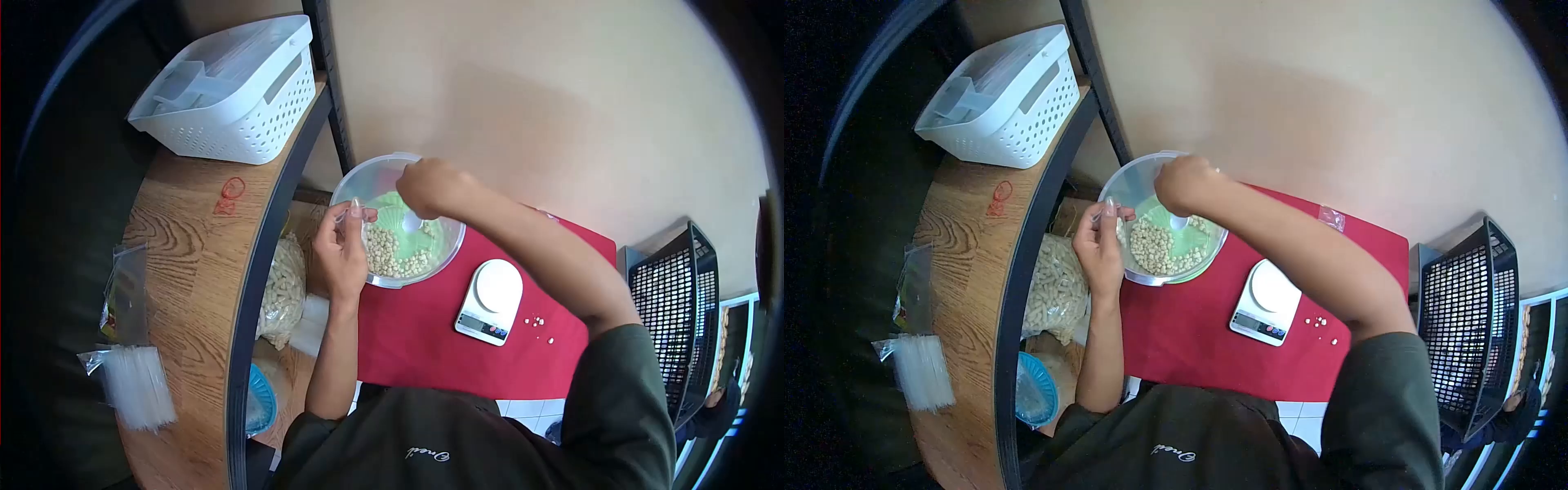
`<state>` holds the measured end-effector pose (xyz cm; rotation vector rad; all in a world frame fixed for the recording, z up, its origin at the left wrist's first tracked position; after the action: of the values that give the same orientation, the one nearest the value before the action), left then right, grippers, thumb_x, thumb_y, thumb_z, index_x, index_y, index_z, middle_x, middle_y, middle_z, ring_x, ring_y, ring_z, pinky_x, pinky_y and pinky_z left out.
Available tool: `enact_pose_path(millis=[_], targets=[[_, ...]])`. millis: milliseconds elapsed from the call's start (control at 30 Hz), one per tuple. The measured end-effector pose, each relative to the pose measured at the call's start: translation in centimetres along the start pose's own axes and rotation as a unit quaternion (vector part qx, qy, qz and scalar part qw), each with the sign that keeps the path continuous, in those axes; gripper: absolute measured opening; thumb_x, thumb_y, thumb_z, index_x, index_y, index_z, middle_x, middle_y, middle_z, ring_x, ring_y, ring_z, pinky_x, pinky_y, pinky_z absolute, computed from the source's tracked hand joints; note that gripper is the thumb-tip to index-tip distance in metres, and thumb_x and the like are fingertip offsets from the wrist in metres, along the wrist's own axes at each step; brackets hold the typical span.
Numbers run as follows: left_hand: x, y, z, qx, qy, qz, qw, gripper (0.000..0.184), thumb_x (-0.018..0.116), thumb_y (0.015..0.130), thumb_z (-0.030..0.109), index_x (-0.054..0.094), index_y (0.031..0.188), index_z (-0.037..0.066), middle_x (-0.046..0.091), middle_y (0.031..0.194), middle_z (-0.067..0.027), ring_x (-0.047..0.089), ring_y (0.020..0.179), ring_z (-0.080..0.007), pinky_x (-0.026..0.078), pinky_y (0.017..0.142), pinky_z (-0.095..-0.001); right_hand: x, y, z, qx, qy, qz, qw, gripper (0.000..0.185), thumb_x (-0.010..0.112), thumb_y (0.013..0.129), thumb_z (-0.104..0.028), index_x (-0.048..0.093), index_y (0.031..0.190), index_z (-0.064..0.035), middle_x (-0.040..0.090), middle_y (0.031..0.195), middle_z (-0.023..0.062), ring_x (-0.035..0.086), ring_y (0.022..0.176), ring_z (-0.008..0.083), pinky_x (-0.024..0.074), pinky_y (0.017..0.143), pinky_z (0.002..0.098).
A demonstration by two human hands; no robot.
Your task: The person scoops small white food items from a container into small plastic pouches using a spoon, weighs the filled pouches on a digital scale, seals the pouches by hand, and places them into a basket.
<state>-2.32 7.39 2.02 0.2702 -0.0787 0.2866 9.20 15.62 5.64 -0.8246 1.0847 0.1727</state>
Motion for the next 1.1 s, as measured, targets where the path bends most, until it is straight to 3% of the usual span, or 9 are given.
enact_pose_path(millis=[167, 300, 467, 600, 667, 800, 867, 1000, 1100], targets=[[0.2, -0.5, 0.2, 0.016, -0.101, 0.029, 0.994, 0.02, 0.053, 0.102, 0.018, 0.056, 0.11, 0.0, 0.06, 0.084, -0.0065, 0.057, 0.076, -0.0117, 0.051, 0.073, -0.0282, 6.5, 5.9, -1.6, -0.009, 0.0, -0.013, 1.0, 0.028, 0.058, 0.085, -0.016, 0.074, 0.106, -0.0068, 0.067, 0.12, 0.0142, 0.067, 0.107, 0.0293, 0.0531, 0.089, 0.0389], [0.2, -0.4, 0.8, 0.029, -0.104, 0.017, 0.994, 0.021, 0.052, 0.102, 0.019, 0.053, 0.114, 0.001, 0.057, 0.085, -0.0053, 0.053, 0.076, -0.0103, 0.048, 0.072, -0.0264, 8.7, 8.1, -2.3, -0.004, 0.017, -0.025, 1.0, 0.028, 0.056, 0.086, -0.016, 0.074, 0.106, -0.0075, 0.067, 0.119, 0.015, 0.066, 0.108, 0.0289, 0.0528, 0.09, 0.0384], [-0.3, -0.2, -0.1, 0.023, -0.118, 0.01, 0.993, 0.03, 0.055, 0.1, 0.019, 0.049, 0.123, 0.001, 0.057, 0.095, -0.0053, 0.053, 0.079, -0.0081, 0.049, 0.072, -0.0251, 10.2, 8.9, -3.3, -0.066, 0.049, -0.027, 0.996, 0.025, 0.064, 0.08, -0.011, 0.074, 0.101, -0.0042, 0.069, 0.112, 0.0191, 0.068, 0.104, 0.0306, 0.0549, 0.086, 0.0409], [-0.6, 0.1, 0.5, 0.026, -0.101, 0.004, 0.995, 0.028, 0.052, 0.102, 0.019, 0.048, 0.124, 0.002, 0.057, 0.095, -0.0063, 0.053, 0.079, -0.0089, 0.046, 0.071, -0.0247, 8.3, 7.5, -2.1, -0.051, 0.088, -0.052, 0.993, 0.023, 0.063, 0.076, -0.003, 0.073, 0.097, 0.0003, 0.069, 0.107, 0.0227, 0.068, 0.101, 0.0324, 0.0556, 0.082, 0.0434], [-1.0, 0.4, 0.6, 0.024, -0.117, 0.008, 0.993, 0.029, 0.053, 0.102, 0.019, 0.048, 0.125, 0.002, 0.058, 0.096, -0.0072, 0.053, 0.08, -0.0095, 0.047, 0.071, -0.0246, 7.8, 6.5, -1.4, -0.051, 0.085, -0.111, 0.989, 0.022, 0.06, 0.078, -0.005, 0.073, 0.094, 0.0009, 0.07, 0.099, 0.0226, 0.068, 0.098, 0.0308, 0.0552, 0.078, 0.0429], [-1.4, 1.1, 1.7, 0.043, -0.112, 0.018, 0.993, 0.03, 0.055, 0.1, 0.017, 0.049, 0.126, 0.002, 0.061, 0.1, -0.0086, 0.055, 0.082, -0.0099, 0.049, 0.072, -0.0247, 8.3, 6.5, 0.3, -0.085, 0.111, -0.112, 0.984, 0.02, 0.061, 0.08, -0.011, 0.074, 0.092, -0.0009, 0.072, 0.089, 0.0185, 0.07, 0.088, 0.0299, 0.0547, 0.074, 0.0414], [-1.6, 1.6, 1.3, 0.05, -0.06, 0.02, 0.997, 0.034, 0.059, 0.098, 0.016, 0.048, 0.128, 0.002, 0.062, 0.103, -0.009, 0.057, 0.085, -0.0102, 0.049, 0.074, -0.0248, 6.3, 5.2, 1.2, -0.148, 0.202, -0.012, 0.968, 0.021, 0.064, 0.081, -0.019, 0.074, 0.091, -0.0042, 0.072, 0.083, 0.014, 0.07, 0.08, 0.0299, 0.0542, 0.071, 0.039], [-0.9, 1.9, 1.6, 0.046, 0.011, 0.007, 0.999, 0.048, 0.068, 0.091, 0.009, 0.047, 0.134, 0.001, 0.063, 0.109, -0.0098, 0.059, 0.093, -0.0116, 0.049, 0.079, -0.0249, 0.3, -1.4, 3.9, -0.147, 0.228, 0.027, 0.962, 0.019, 0.067, 0.081, -0.021, 0.075, 0.091, -0.0066, 0.071, 0.078, 0.0112, 0.069, 0.073, 0.0277, 0.0537, 0.069, 0.0384], [0.2, 2.0, 2.1, 0.055, 0.035, -0.021, 0.998, 0.053, 0.07, 0.087, 0.004, 0.047, 0.135, 0.001, 0.064, 0.107, -0.009, 0.06, 0.093, -0.0122, 0.049, 0.08, -0.0253, -2.6, -4.4, 6.1, -0.092, 0.237, 0.028, 0.967, 0.017, 0.066, 0.082, -0.018, 0.074, 0.091, -0.0058, 0.071, 0.077, 0.0107, 0.068, 0.072, 0.0242, 0.0528, 0.068, 0.0377]])
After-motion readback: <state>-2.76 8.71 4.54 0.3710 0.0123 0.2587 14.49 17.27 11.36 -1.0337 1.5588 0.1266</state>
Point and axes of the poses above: each hand's wrist, its own y-axis towards the middle knuckle, its own x-axis out of the palm, z = x × y, the point moved 8 cm from there along y, towards the middle knuckle
